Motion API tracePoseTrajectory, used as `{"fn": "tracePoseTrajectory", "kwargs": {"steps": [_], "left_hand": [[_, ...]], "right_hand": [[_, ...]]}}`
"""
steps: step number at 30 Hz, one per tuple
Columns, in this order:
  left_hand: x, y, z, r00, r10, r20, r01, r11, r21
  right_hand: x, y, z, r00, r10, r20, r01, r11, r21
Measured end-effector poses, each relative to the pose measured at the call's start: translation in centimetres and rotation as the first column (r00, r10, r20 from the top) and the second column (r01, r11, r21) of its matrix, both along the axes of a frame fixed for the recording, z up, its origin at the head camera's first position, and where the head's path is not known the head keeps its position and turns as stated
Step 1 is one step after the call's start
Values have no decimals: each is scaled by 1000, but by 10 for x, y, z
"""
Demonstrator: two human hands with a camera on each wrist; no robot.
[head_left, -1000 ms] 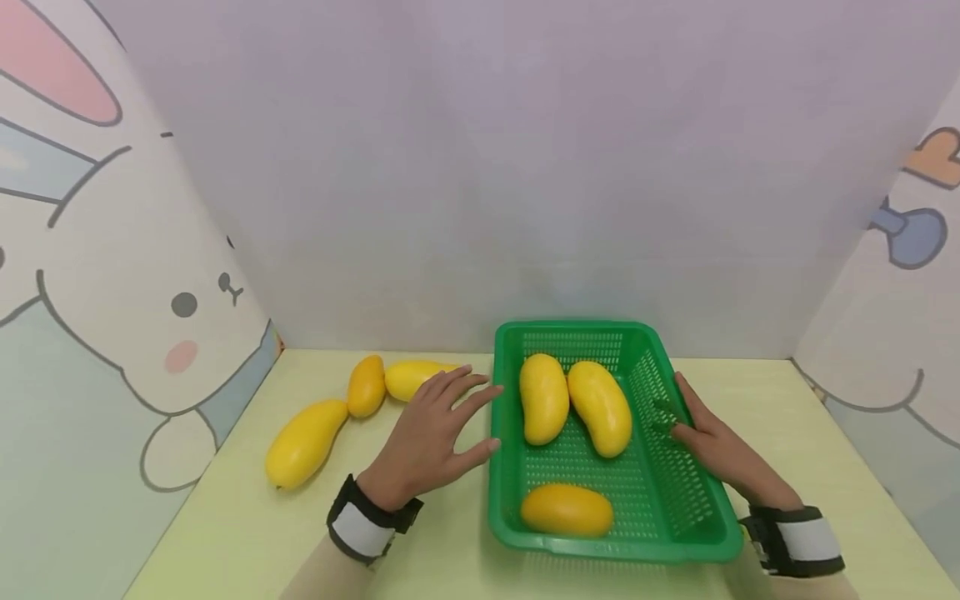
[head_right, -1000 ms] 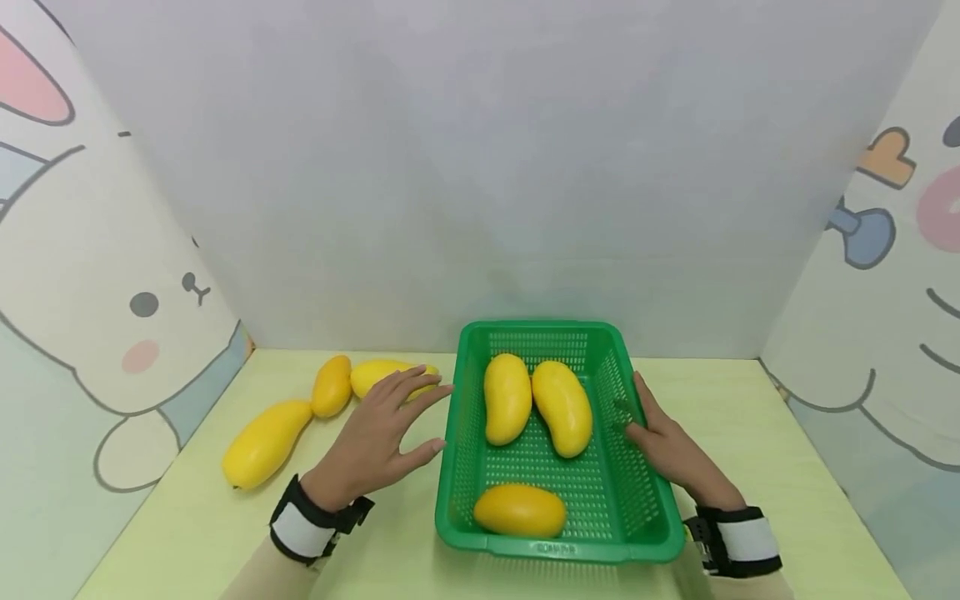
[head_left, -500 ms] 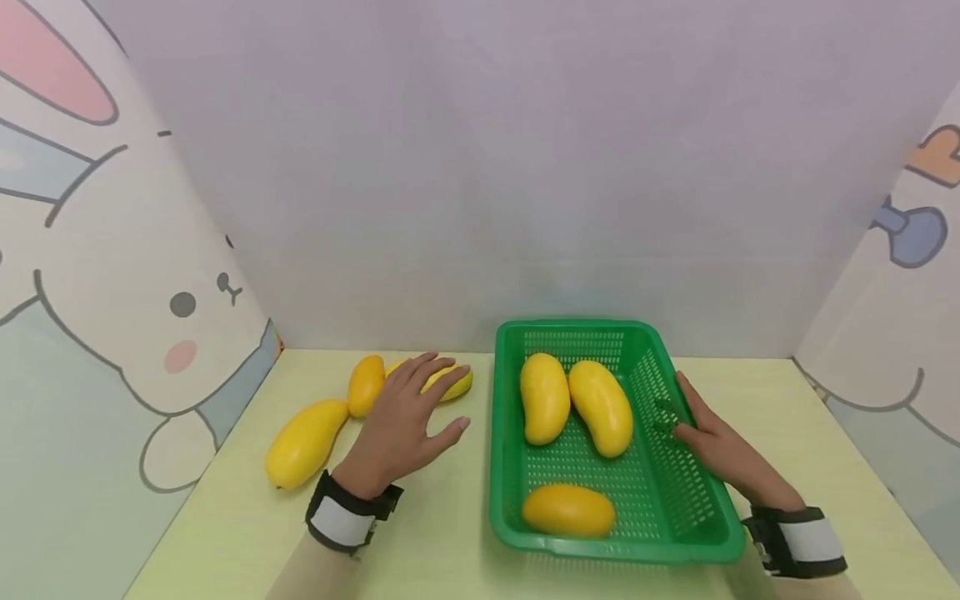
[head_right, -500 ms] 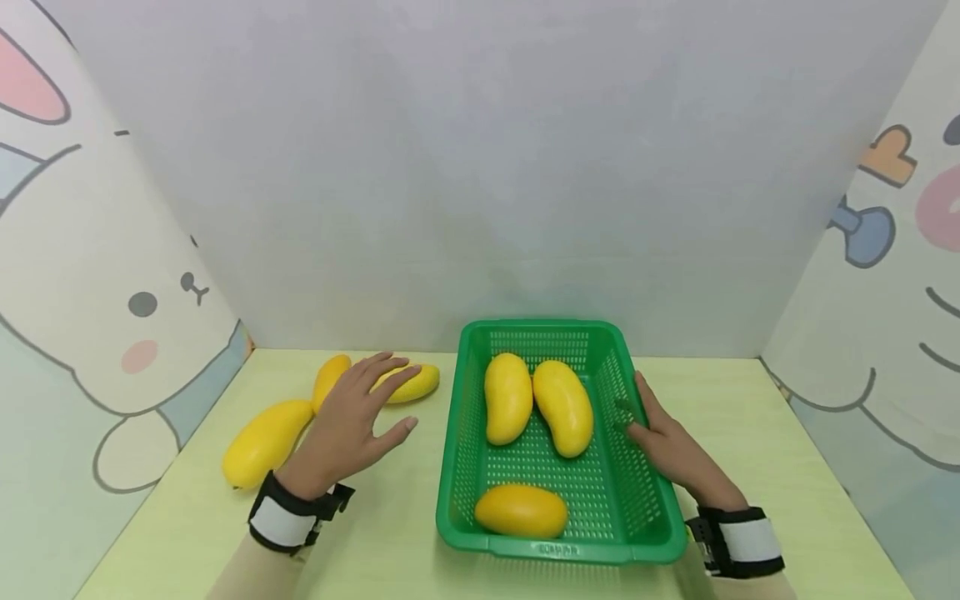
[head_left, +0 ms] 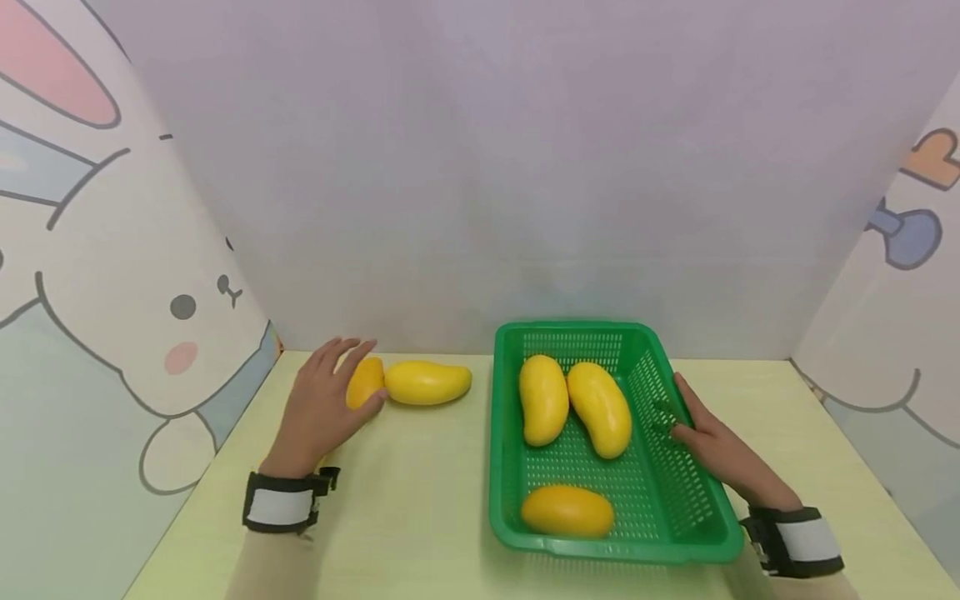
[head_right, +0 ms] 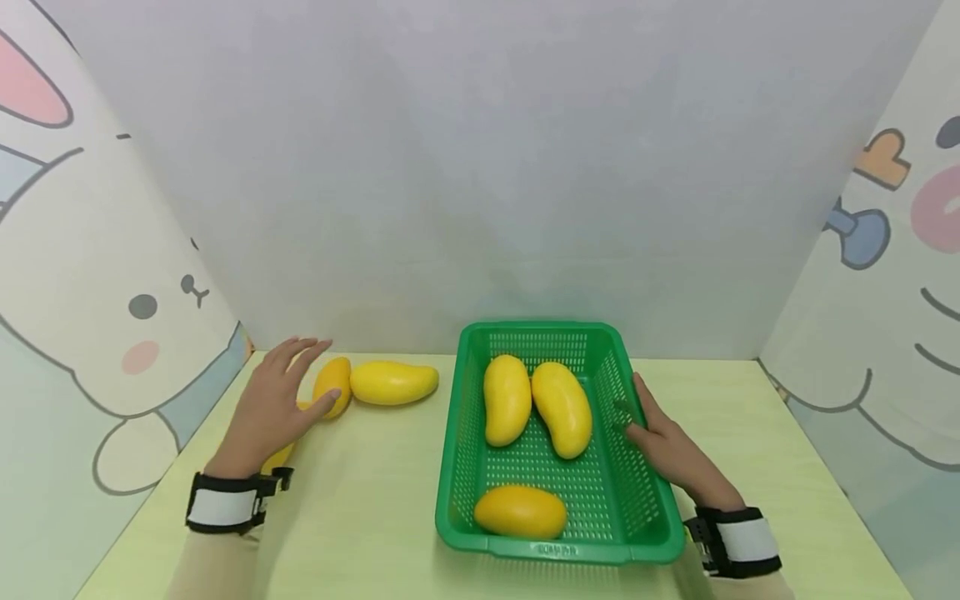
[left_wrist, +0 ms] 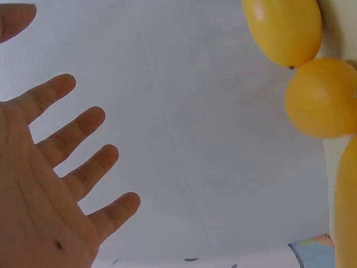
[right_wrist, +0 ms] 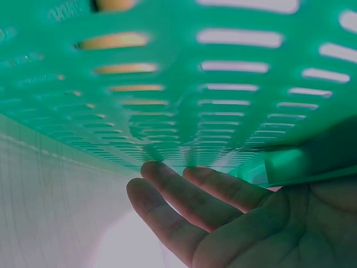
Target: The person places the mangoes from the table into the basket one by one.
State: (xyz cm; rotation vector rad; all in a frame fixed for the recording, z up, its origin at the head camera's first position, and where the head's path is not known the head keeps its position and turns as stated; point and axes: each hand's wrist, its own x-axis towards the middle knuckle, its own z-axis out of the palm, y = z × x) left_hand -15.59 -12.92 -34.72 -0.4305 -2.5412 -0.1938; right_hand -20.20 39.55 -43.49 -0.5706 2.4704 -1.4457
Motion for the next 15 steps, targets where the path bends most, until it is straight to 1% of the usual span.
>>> {"fn": "tracePoseTrajectory", "kwargs": {"steps": [5, 6, 8, 10, 11, 13, 15], "left_hand": [[4, -27, -4, 995, 91, 50, -91, 996, 0], [4, -31, -5, 992, 105, 71, -106, 994, 2], [5, -40, -9, 982, 128, 142, -130, 991, 8], [6, -48, -13, 961, 147, 232, -154, 988, 13], [7, -52, -15, 946, 156, 283, -167, 986, 17], [7, -60, -21, 908, 176, 380, -196, 980, 15], [7, -67, -27, 869, 195, 455, -226, 974, 14]], "right_hand": [[0, 0, -2, 1000, 6, -8, -6, 1000, -2], [0, 0, -2, 1000, 7, -11, -7, 1000, -2], [-1, 0, -2, 1000, 10, -15, -10, 1000, 0], [-1, 0, -2, 1000, 10, -17, -10, 1000, 9], [-1, 1, -1, 1000, 10, -15, -10, 1000, 14], [-1, 1, -1, 1000, 10, -13, -10, 1000, 24], [0, 1, 0, 1000, 10, -12, -9, 999, 33]]}}
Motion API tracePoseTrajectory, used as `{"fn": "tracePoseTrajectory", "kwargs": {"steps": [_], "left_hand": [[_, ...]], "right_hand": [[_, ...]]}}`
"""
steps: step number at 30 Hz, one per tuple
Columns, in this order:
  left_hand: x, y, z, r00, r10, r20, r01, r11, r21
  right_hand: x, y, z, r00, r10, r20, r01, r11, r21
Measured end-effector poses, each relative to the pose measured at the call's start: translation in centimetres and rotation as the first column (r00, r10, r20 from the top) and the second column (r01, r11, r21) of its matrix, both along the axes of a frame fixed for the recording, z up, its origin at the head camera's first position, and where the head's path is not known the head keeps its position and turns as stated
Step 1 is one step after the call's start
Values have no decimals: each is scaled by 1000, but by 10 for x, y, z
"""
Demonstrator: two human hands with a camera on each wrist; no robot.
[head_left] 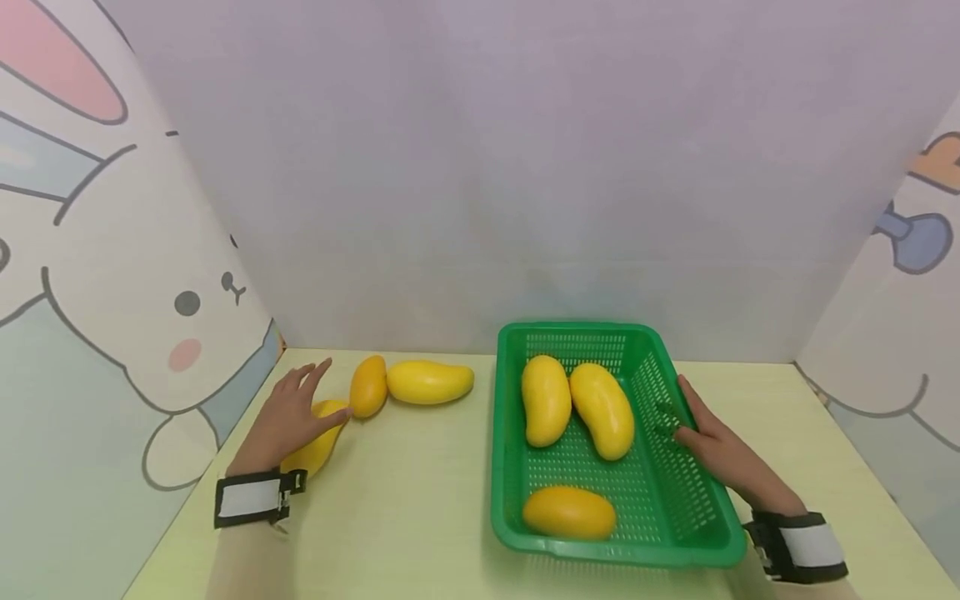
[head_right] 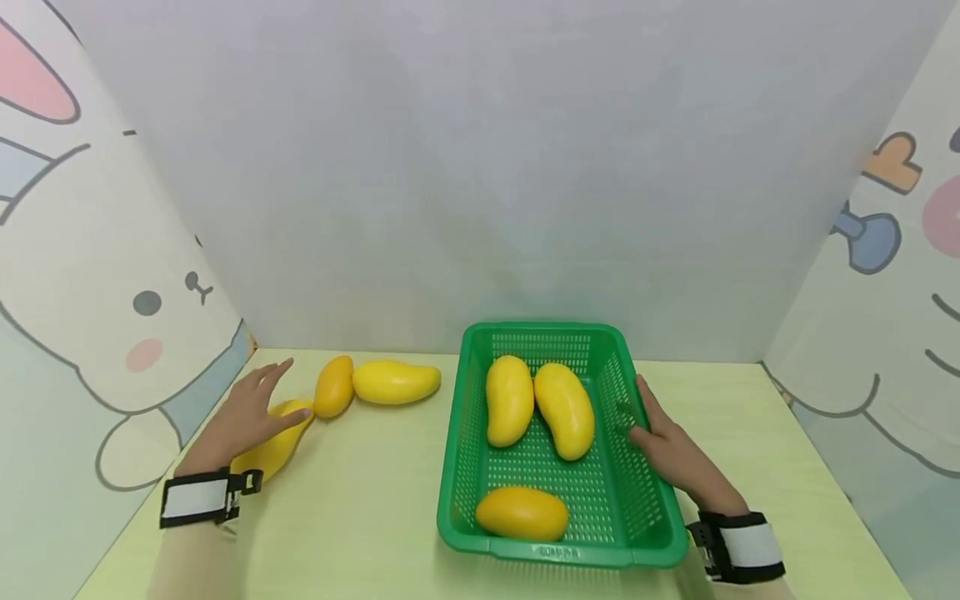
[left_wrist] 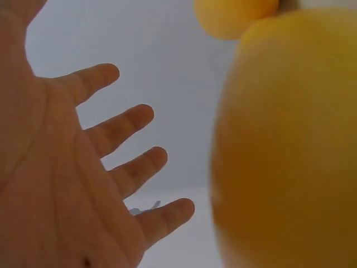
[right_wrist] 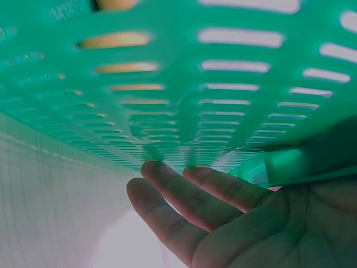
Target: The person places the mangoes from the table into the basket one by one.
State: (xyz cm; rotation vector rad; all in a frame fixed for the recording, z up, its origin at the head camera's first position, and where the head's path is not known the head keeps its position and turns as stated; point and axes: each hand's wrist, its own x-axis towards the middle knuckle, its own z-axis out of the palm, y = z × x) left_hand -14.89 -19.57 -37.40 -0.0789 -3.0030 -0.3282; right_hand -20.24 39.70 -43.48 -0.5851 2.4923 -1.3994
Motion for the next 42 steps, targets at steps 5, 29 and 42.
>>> {"fn": "tracePoseTrajectory", "kwargs": {"steps": [5, 29, 42], "left_hand": [[-2, -12, -16, 985, 42, 166, -54, 996, 68], [-2, -26, -31, 944, 72, 322, -93, 994, 50], [-4, -29, -34, 949, 65, 308, -85, 995, 50]], "right_hand": [[1, -1, 0, 1000, 4, -9, -4, 1000, -8], [0, -2, 0, 1000, -1, -16, 0, 1000, -20], [-1, -2, -2, 1000, 3, -7, -3, 1000, -29]]}}
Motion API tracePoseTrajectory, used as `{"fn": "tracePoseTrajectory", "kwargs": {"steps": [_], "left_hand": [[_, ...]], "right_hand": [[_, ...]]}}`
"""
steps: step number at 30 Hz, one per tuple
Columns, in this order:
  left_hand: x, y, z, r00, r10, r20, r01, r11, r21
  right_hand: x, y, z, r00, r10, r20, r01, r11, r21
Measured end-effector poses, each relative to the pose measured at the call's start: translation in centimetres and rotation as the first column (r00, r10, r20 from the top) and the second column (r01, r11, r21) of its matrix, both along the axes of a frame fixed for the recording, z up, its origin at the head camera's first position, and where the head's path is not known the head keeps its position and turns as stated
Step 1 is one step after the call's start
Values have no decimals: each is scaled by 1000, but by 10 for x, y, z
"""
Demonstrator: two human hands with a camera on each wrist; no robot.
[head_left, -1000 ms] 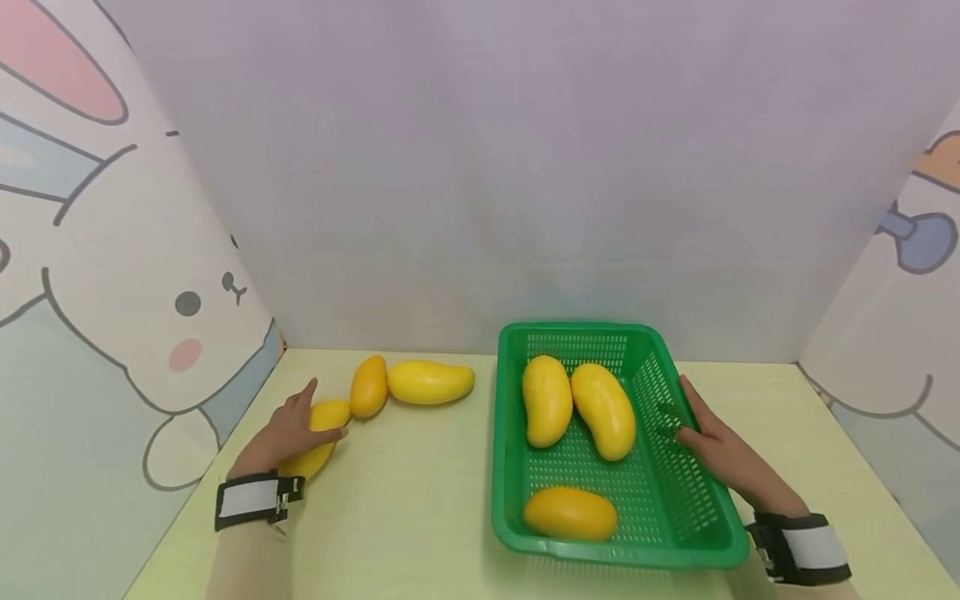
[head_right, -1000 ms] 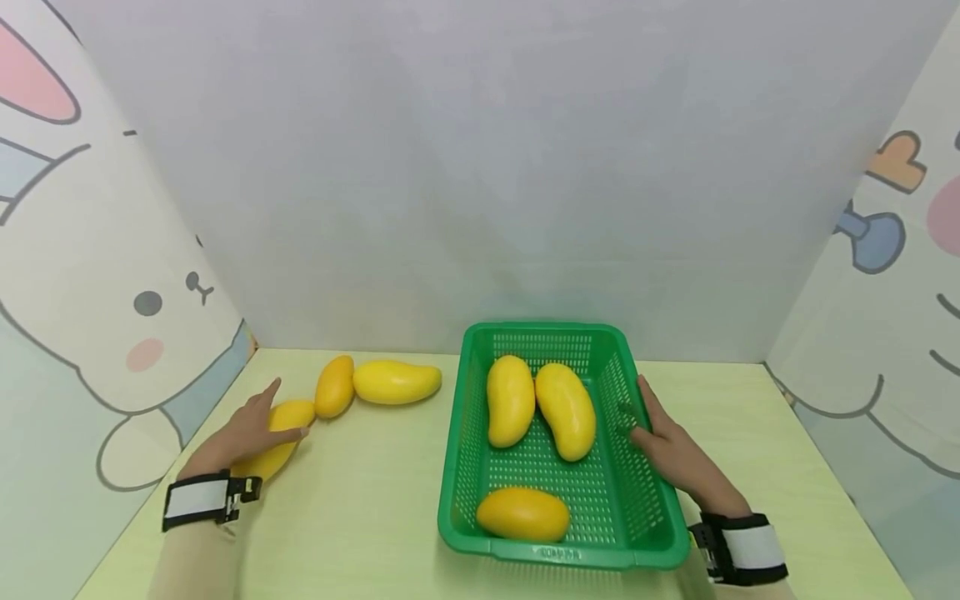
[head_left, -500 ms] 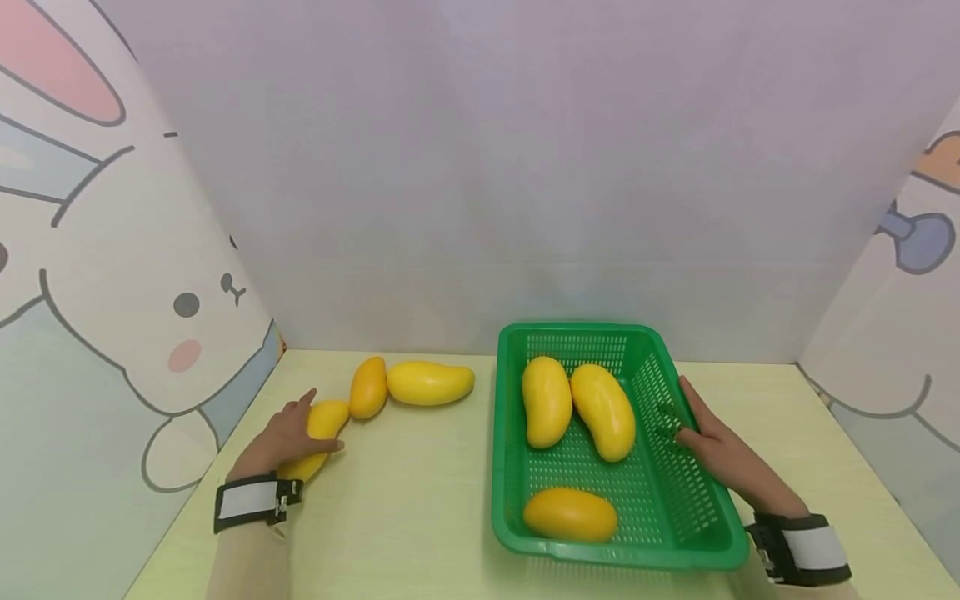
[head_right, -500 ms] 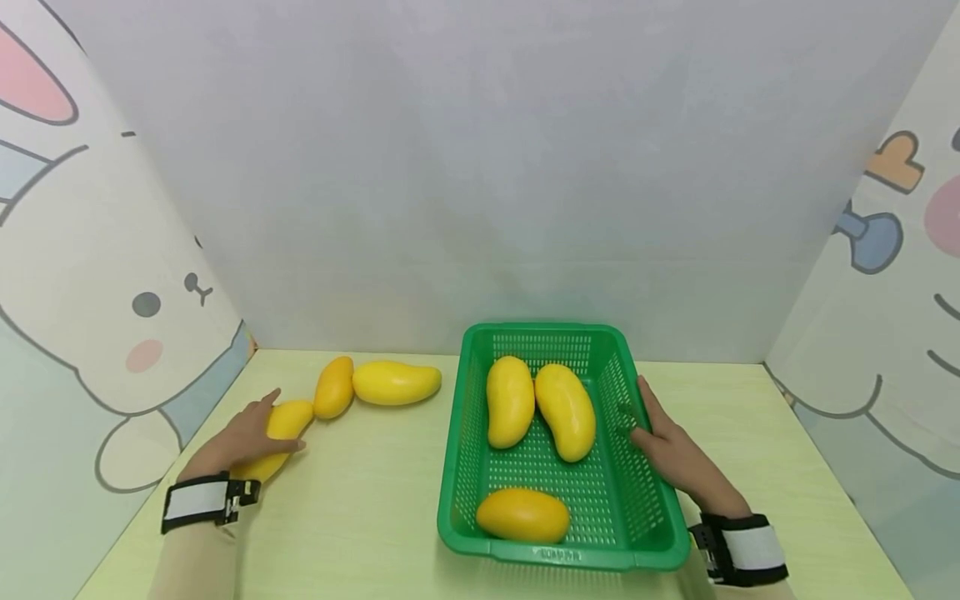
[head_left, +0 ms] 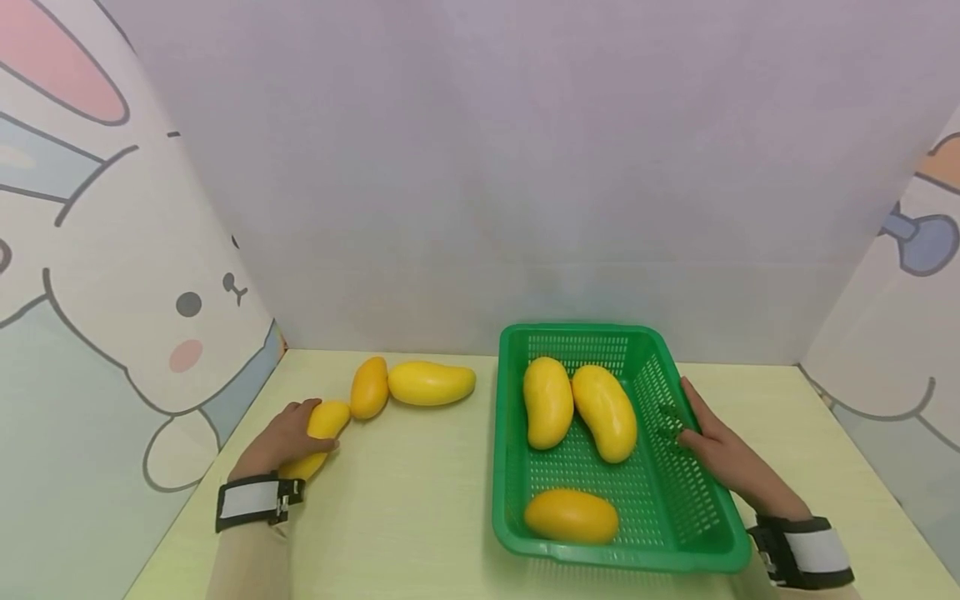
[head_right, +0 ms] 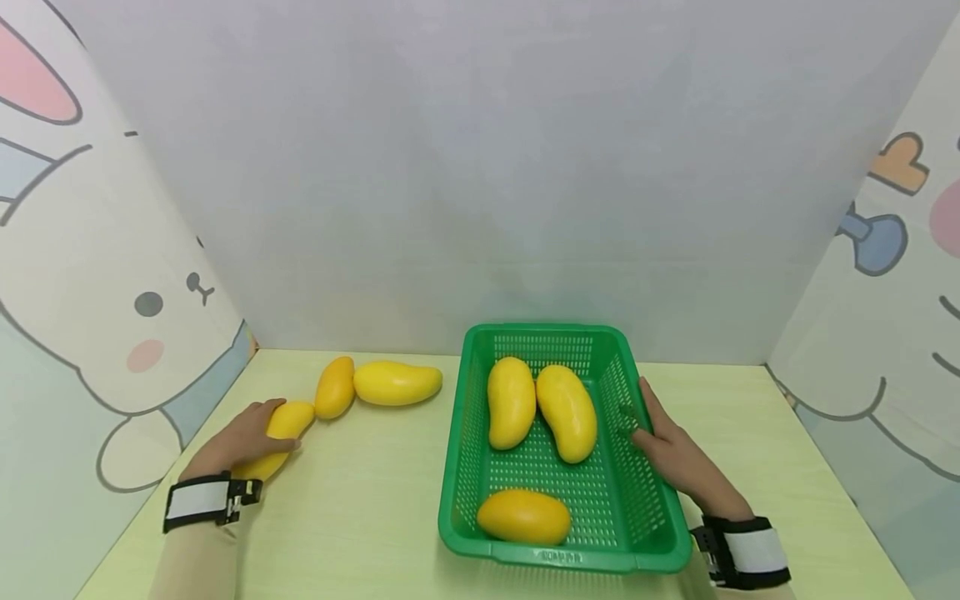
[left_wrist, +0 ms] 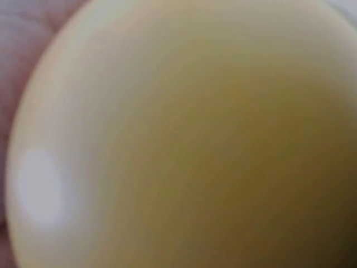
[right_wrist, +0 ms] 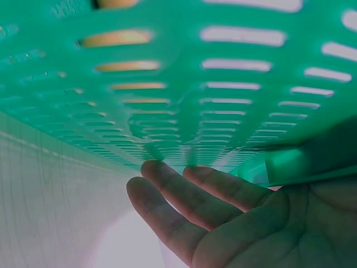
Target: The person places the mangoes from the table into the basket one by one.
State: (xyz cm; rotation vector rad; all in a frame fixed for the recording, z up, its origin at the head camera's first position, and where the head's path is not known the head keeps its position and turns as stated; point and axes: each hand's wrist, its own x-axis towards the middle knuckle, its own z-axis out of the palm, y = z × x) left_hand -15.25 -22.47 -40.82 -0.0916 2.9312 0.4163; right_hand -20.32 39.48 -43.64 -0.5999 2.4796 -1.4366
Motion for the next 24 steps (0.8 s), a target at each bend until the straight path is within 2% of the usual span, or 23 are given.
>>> {"fn": "tracePoseTrajectory", "kwargs": {"steps": [4, 14, 19, 24], "left_hand": [[2, 2, 3, 1000, 1, -7, -1, 1000, -3], [7, 4, 23, 998, 24, -54, -25, 999, -27], [9, 6, 34, 990, 22, -138, -25, 999, -22], [12, 11, 48, 969, 2, -247, -7, 1000, -20]], "right_hand": [[0, -1, 2, 1000, 3, -3, -3, 1000, -2], [0, 0, 4, 1000, 16, -4, -16, 1000, -10], [-1, 1, 2, 1000, 9, 2, -9, 1000, 3], [-1, 1, 2, 1000, -3, 18, 3, 1000, 9]]}}
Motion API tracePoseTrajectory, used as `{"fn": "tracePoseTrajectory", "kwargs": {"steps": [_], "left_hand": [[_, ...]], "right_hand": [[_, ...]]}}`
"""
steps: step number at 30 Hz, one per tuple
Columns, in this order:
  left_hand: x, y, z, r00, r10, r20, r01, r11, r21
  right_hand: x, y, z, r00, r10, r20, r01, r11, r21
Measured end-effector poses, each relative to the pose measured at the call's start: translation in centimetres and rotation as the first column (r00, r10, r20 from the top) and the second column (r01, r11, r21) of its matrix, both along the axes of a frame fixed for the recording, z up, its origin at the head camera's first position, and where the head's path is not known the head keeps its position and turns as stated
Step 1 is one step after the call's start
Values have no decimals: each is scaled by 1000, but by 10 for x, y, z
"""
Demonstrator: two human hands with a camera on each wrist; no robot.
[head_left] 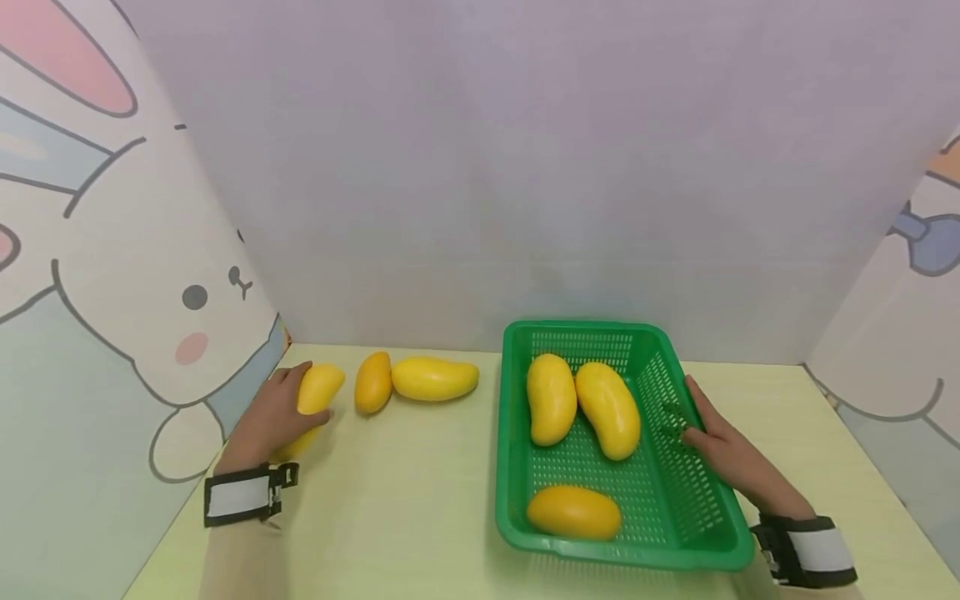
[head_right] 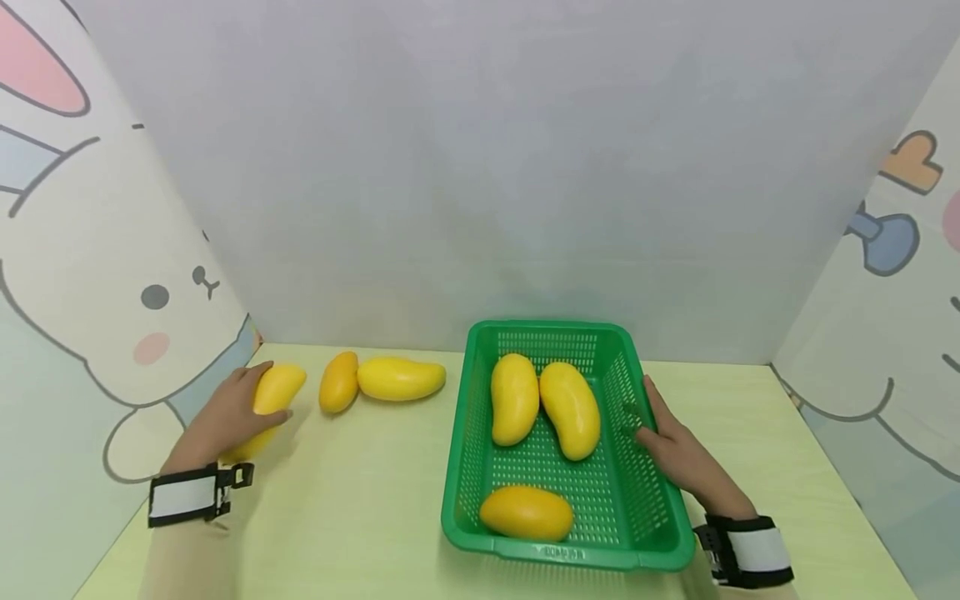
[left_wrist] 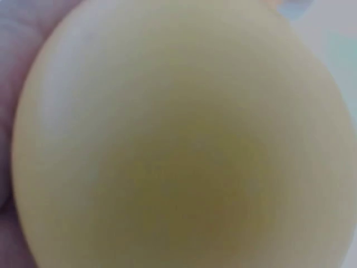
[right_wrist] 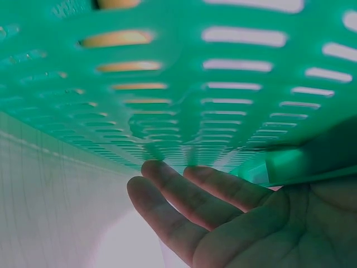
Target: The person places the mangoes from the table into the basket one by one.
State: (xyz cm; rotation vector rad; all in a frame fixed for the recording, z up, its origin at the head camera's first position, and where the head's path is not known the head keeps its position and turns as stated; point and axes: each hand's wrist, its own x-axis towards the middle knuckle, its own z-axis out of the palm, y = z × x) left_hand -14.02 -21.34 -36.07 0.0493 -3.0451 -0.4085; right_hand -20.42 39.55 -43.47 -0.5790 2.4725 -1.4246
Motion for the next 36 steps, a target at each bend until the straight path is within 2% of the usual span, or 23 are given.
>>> {"fn": "tracePoseTrajectory", "kwargs": {"steps": [7, 11, 17, 29, 36], "left_hand": [[4, 13, 14, 988, -38, -150, 41, 999, 15], [3, 21, 18, 979, -53, -197, 59, 998, 28], [3, 32, 24, 968, -76, -239, 86, 996, 31], [5, 49, 29, 955, -114, -274, 132, 990, 47], [6, 57, 31, 944, -148, -294, 167, 985, 40]], "right_hand": [[1, 0, 1, 1000, 4, 1, -4, 1000, 5], [1, 0, 2, 1000, 5, 3, -5, 1000, 5], [2, -1, 2, 1000, 3, -10, -3, 1000, -8], [3, -3, 2, 1000, -2, -2, 2, 999, -52], [3, -2, 1, 1000, 1, -12, -1, 1000, -17]]}}
